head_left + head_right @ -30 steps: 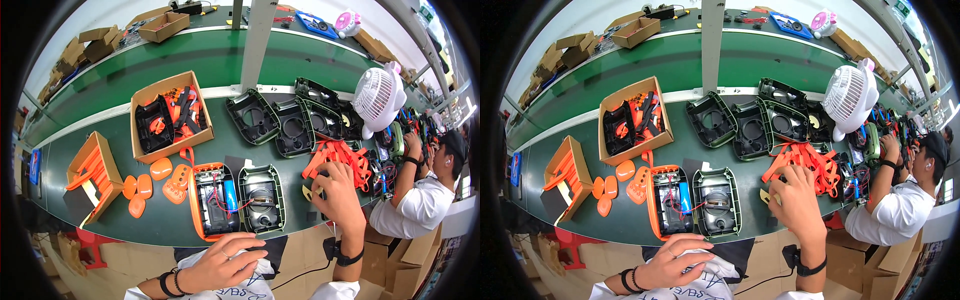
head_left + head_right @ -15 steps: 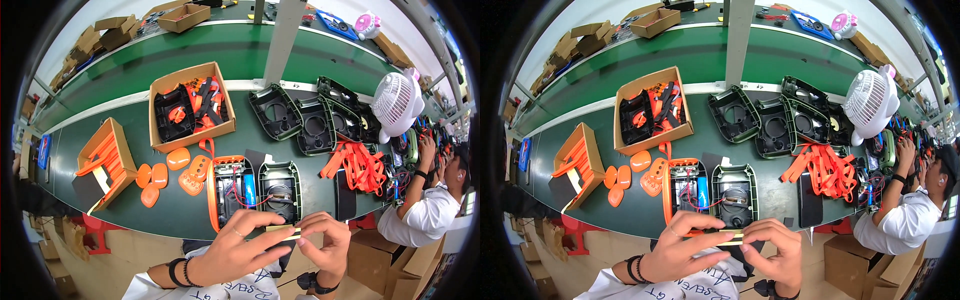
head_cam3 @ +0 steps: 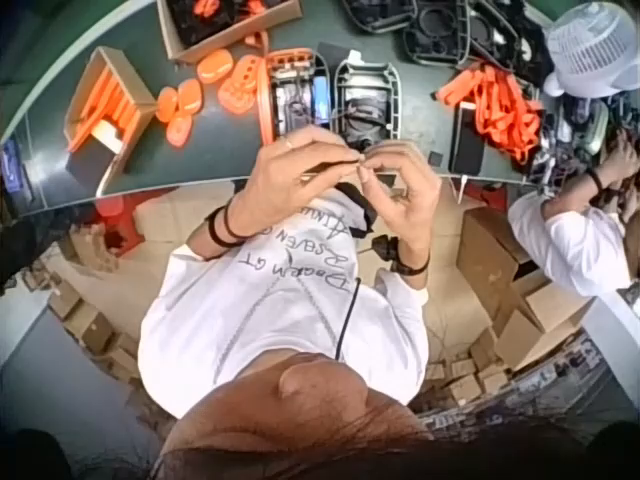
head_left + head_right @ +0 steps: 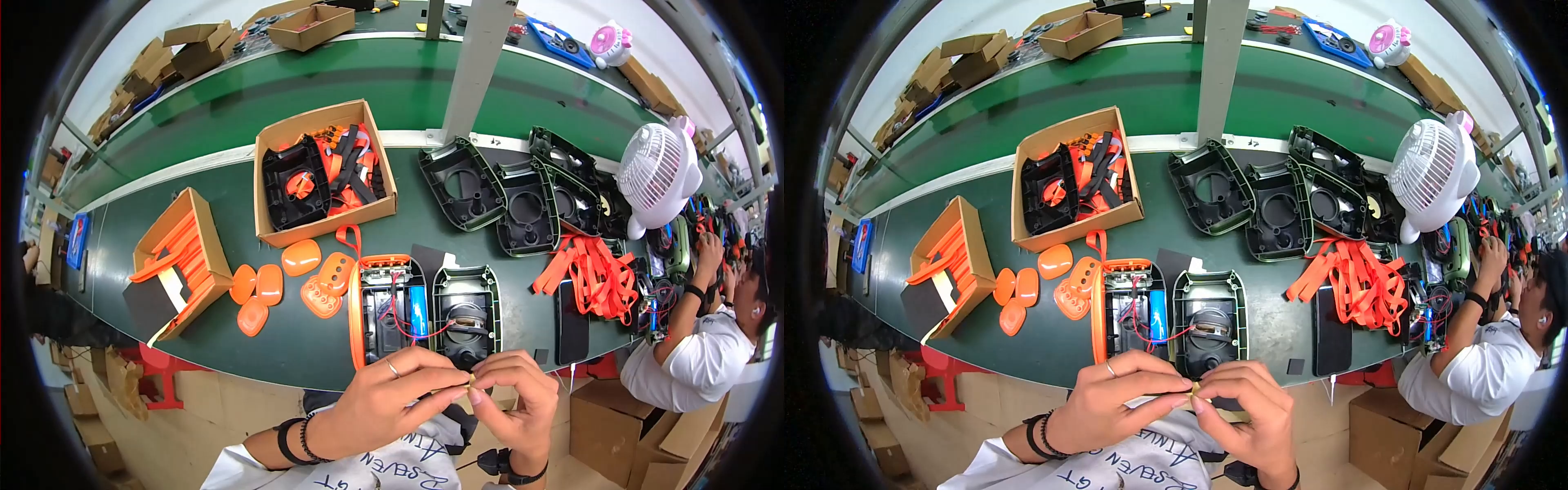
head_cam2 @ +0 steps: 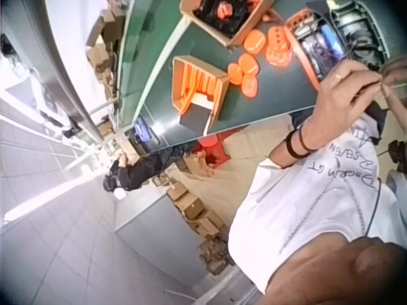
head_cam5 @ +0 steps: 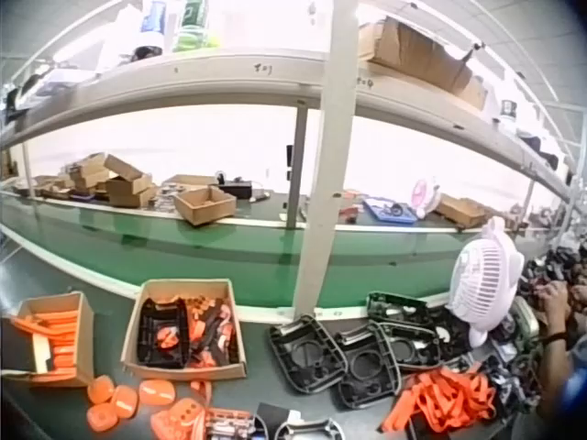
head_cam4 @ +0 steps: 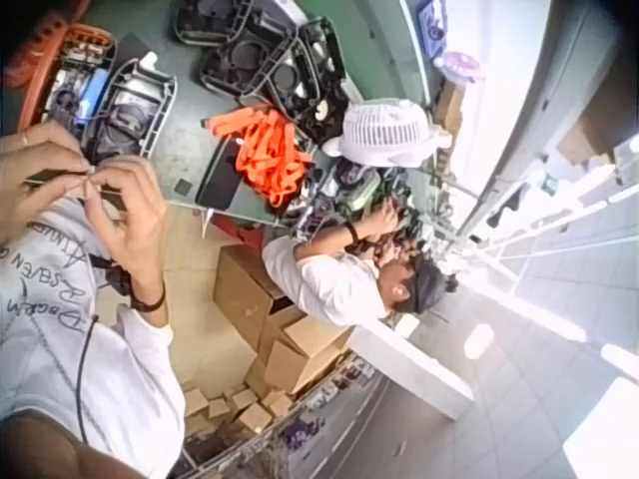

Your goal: Assembling a small electronic device by connecting internal wires, placing a speaker, and fitting the components into a plastic housing.

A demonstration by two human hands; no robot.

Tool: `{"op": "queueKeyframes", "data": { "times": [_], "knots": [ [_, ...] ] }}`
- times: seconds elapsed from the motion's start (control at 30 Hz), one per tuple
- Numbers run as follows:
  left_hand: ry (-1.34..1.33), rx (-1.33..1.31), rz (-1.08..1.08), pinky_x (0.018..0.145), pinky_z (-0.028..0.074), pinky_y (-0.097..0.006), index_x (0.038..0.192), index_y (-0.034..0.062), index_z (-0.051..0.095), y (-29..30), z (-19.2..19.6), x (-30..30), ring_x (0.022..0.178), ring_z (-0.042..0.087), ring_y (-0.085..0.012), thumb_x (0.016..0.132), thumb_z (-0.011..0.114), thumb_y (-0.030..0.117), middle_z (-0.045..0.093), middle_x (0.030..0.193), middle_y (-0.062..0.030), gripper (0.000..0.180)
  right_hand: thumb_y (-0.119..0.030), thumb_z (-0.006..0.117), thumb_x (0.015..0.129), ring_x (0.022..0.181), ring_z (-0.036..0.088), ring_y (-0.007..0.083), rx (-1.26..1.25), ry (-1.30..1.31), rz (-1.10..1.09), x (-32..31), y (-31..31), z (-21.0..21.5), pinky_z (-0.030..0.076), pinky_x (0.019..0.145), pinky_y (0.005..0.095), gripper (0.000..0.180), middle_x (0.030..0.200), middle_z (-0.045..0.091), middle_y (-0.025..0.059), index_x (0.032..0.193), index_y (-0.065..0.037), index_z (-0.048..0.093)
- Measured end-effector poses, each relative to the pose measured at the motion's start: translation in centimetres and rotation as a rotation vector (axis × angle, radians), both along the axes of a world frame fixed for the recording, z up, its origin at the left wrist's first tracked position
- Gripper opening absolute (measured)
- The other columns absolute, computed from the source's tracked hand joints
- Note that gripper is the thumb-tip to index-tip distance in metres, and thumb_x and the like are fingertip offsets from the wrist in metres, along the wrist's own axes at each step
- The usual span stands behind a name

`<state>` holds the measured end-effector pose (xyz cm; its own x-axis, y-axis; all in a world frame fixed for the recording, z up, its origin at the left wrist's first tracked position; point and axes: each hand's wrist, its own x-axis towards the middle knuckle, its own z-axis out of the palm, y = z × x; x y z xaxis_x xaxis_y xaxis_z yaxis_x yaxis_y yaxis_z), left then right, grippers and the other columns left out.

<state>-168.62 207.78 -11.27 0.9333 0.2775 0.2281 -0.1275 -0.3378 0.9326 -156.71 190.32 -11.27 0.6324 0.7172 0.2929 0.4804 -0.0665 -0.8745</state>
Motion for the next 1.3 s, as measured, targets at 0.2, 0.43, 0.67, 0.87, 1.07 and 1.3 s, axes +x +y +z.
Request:
{"op": "queueKeyframes", "data": {
  "times": [0.2,0.43,0.67,0.87,1.07,1.3],
  "knots": [
    [0.038,0.054,-0.055,0.073,0.061,-0.031,0.108,0.0027,0.079,0.5,0.4,-0.1,0.085,0.072,-0.0185,0.086,0.082,0.002,0.072,0.102,-0.0094,0.022,0.002,0.083,0.075,0.09,0.072,0.0265,-0.041,-0.097,0.037,-0.1,0.0,0.6,0.055,0.08,0.0361,0.021,0.092,0.074,0.0082,0.092,-0.002,0.071],
    [0.022,0.0,-0.065,0.069,0.058,-0.031,0.105,0.0021,0.072,0.5,0.2,-0.1,0.079,0.07,-0.02,0.09,0.077,0.005,0.069,0.101,-0.007,0.016,0.002,0.082,0.077,0.092,0.072,0.0275,-0.049,-0.138,0.08,-0.2,-0.1,0.8,0.055,0.081,0.0367,0.021,0.093,0.073,0.009,0.094,-0.002,0.071],
    [0.056,-0.057,-0.097,0.073,0.058,-0.032,0.106,-0.0006,0.073,0.9,0.7,0.0,0.083,0.07,-0.0211,0.089,0.078,0.003,0.069,0.102,-0.0101,0.018,0.002,0.082,0.078,0.093,0.072,0.0279,-0.04,-0.138,0.081,-0.1,0.0,0.9,0.055,0.082,0.0374,0.022,0.095,0.073,0.0094,0.096,-0.002,0.07],
    [0.024,-0.023,-0.085,0.071,0.057,-0.032,0.103,-0.0005,0.068,0.7,0.3,0.2,0.082,0.069,-0.0222,0.091,0.075,0.003,0.067,0.099,-0.0103,0.014,0.002,0.082,0.078,0.092,0.072,0.0282,-0.048,-0.183,0.1,-0.1,0.1,0.9,0.055,0.083,0.0374,0.022,0.095,0.073,0.0097,0.096,-0.001,0.07],
    [0.029,-0.02,0.089,0.072,0.056,-0.032,0.1,-0.0003,0.064,1.0,-0.1,0.0,0.082,0.067,-0.02,0.089,0.074,0.0,0.065,0.099,-0.0104,0.015,0.002,0.082,0.077,0.09,0.072,0.0286,0.009,-0.135,0.032,0.0,-0.3,0.6,0.056,0.08,0.0365,0.021,0.093,0.073,0.0108,0.094,-0.001,0.069],
    [-0.152,-0.205,0.33,0.074,0.051,-0.025,0.101,-0.0009,0.063,1.8,-1.8,-0.9,0.08,0.06,-0.0126,0.087,0.069,-0.007,0.063,0.1,-0.0101,0.016,0.001,0.074,0.086,0.089,0.065,0.0211,0.171,0.149,-0.236,3.0,-3.4,-1.4,0.053,0.085,0.0322,0.015,0.093,0.067,0.0134,0.095,0.004,0.062]
  ]
}}
